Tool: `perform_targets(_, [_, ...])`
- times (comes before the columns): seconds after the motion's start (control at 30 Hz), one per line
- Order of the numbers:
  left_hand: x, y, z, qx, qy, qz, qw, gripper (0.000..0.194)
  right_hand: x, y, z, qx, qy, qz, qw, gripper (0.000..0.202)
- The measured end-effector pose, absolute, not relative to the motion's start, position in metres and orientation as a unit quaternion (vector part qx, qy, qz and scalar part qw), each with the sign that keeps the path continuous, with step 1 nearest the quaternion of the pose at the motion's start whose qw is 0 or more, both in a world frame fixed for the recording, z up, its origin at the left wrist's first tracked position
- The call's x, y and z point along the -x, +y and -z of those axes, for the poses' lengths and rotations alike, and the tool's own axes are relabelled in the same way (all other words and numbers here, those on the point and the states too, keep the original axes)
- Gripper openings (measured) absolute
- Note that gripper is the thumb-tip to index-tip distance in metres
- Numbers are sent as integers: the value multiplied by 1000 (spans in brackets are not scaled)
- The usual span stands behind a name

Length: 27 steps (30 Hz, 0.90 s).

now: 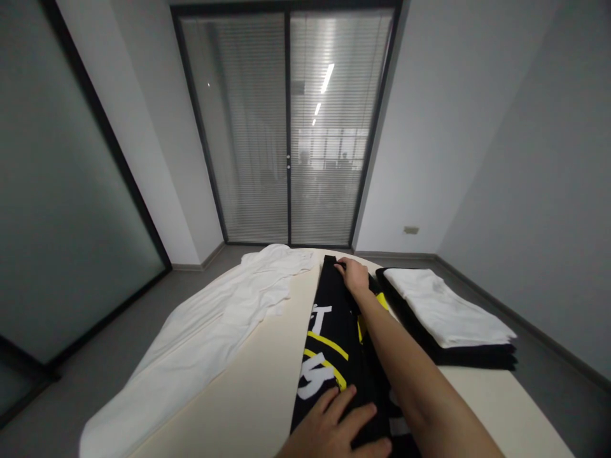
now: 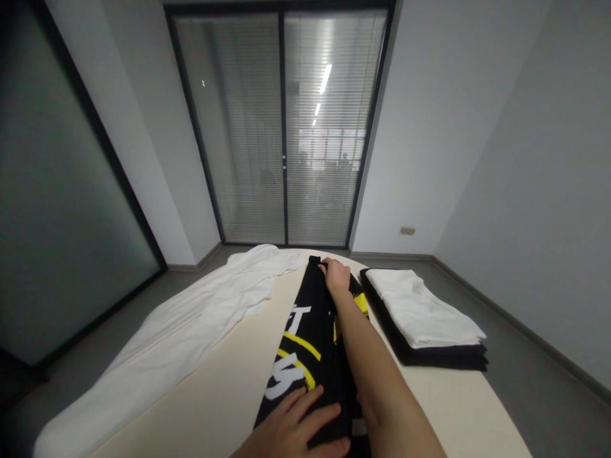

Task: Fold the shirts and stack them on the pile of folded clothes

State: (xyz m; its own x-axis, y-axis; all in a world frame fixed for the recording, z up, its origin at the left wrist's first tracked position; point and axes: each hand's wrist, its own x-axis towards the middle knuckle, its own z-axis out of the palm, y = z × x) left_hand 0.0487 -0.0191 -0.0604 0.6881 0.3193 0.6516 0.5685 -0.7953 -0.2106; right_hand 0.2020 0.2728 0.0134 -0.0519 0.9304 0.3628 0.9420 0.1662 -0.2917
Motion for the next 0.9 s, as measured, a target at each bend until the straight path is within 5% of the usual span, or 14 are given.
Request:
perform_targets(0.47, [-36, -1, 67, 866, -318, 280, 266, 48, -207, 319, -3, 691, -680, 13, 247, 51])
perform_targets(0.7, [-23, -18, 25, 938, -320, 129, -28, 71, -231, 278, 1, 684, -711, -13, 162, 60])
perform_targets(0.9, [-28, -41, -8, 901, -371, 113, -195, 69, -234, 202, 5, 662, -737, -7, 140, 61])
